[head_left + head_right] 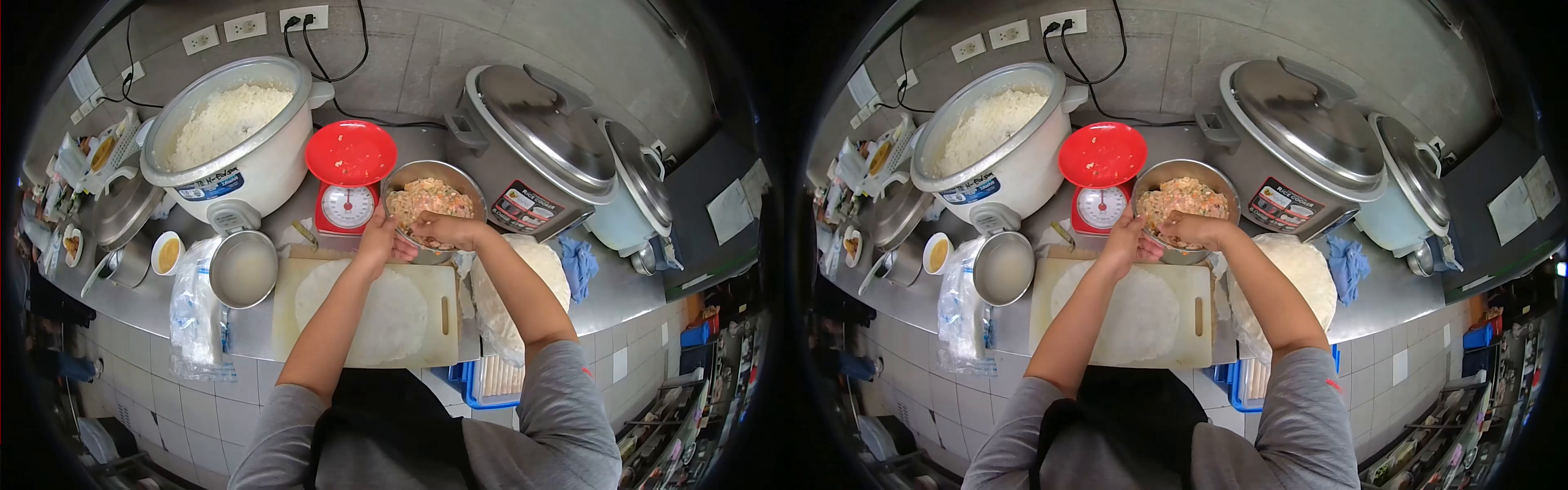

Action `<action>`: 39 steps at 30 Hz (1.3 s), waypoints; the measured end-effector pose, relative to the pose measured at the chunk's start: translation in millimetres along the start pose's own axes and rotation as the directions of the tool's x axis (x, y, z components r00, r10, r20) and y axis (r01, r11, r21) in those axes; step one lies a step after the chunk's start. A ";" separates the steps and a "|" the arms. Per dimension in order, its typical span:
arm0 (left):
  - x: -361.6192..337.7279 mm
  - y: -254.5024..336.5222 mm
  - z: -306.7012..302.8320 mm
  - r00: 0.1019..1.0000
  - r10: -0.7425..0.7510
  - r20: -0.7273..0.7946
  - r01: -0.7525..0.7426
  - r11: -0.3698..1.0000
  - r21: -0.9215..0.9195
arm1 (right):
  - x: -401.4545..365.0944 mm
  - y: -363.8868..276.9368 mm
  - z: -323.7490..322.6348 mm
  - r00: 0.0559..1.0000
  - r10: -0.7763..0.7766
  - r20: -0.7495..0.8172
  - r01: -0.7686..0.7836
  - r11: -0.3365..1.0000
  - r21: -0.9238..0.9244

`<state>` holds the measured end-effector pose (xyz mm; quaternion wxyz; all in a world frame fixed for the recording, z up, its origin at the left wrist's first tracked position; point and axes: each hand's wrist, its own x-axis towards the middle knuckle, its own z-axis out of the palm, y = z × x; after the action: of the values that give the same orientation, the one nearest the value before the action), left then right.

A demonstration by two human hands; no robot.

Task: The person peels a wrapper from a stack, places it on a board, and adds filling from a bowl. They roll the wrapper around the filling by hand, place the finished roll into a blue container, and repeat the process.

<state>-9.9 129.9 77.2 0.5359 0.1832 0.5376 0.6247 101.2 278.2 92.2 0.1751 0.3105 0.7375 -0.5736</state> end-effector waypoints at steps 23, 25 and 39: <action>-115.6 -52.8 -55.4 0.915 0.315 -0.251 -0.230 0.921 0.315 | -9.6 -92.3 -47.9 0.851 -0.501 -0.154 0.489 0.653 0.579; -142.4 -64.2 -73.7 0.868 0.370 -0.331 -0.225 0.887 0.403 | 15.0 -127.0 -37.2 0.864 -0.468 -0.184 0.503 0.796 0.338; -175.5 -114.0 -115.6 0.676 0.613 -0.408 -0.180 0.675 0.716 | 54.2 -161.3 -1.0 0.563 -0.796 -0.223 0.249 0.420 -0.873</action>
<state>13.9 -94.4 -1.8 0.0758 0.2528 0.7985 0.5410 -45.4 269.1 178.0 -0.1654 0.1065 0.9760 -0.0934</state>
